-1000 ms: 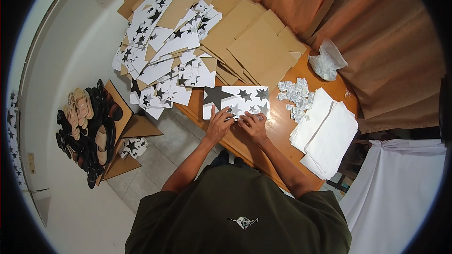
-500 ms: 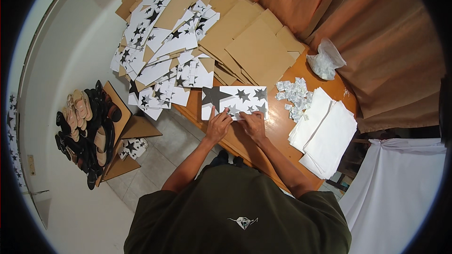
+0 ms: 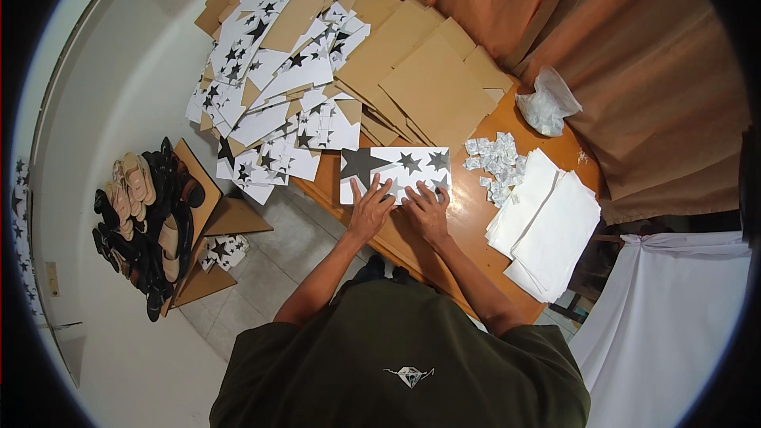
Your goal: The person is folding cardboard components to assemble shoe boxes.
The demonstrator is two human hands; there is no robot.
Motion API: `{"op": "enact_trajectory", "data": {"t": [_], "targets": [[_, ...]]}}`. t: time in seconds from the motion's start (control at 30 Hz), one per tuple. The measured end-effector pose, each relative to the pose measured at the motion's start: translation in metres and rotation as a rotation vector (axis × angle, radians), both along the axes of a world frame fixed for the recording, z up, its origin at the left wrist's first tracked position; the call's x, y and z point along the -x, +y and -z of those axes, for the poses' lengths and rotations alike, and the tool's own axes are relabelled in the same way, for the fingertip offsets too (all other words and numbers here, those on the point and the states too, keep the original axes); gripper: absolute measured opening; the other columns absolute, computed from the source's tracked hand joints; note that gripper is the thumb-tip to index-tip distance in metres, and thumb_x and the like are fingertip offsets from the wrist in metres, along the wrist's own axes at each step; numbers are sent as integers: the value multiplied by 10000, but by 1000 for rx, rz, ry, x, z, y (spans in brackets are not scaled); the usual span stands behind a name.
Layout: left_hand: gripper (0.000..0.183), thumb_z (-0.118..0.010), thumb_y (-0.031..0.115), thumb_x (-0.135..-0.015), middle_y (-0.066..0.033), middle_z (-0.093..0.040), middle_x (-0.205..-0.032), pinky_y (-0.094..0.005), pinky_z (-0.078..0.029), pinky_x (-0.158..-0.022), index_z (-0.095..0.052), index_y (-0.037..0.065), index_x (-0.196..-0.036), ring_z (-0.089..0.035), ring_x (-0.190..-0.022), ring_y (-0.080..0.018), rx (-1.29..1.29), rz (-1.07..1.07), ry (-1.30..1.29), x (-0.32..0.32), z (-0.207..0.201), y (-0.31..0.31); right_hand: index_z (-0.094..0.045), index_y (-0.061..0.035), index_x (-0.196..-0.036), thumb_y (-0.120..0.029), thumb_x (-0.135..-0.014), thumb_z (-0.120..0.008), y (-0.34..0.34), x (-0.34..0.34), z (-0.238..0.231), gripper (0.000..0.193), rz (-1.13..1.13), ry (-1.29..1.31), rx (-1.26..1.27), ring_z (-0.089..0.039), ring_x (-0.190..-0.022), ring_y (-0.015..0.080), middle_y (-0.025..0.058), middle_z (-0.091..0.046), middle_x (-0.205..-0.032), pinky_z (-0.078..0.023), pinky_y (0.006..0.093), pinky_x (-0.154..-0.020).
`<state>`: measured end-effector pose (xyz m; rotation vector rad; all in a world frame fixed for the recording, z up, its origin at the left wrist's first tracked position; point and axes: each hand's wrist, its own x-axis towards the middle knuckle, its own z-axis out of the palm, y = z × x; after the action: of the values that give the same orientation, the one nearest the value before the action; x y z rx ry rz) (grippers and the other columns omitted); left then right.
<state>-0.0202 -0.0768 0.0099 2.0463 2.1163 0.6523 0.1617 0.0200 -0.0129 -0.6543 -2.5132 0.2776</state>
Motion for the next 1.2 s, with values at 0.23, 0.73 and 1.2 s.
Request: {"op": "enact_trajectory", "data": {"t": [0.23,0.73,1.2], "targets": [[138,-712,158,-903,-134,-549,-1469,-782,-104,-1120,-704,93,-1024,-356,-1473,-382,-66,7,23,2,19,0,-730,-133,-1106,-118,-862,-668,0,7,7,252,6,41,62,-534,-1321,286,23,-665,-1321,-301,571,-1152],[799,-789,564,-782,-247,-283,-1594,-766,-173,-1106,-540,178,-1436,-201,-1509,-450,-54,-531,-78,24,-27,-18,-509,-225,-1465,-548,-825,-747,3,-19,-33,755,402,-171,170,-318,-1436,474,360,-299,-1533,-250,704,-1114],[735,-873,419,-724,-294,-311,-1534,-517,-416,-1101,-617,146,-1356,-395,-1386,-469,77,-507,-208,21,-1,-22,-582,-138,-1394,-423,-798,-826,15,-26,-4,704,309,101,318,-547,-1241,492,341,-442,-1442,-502,474,-1004]]}}
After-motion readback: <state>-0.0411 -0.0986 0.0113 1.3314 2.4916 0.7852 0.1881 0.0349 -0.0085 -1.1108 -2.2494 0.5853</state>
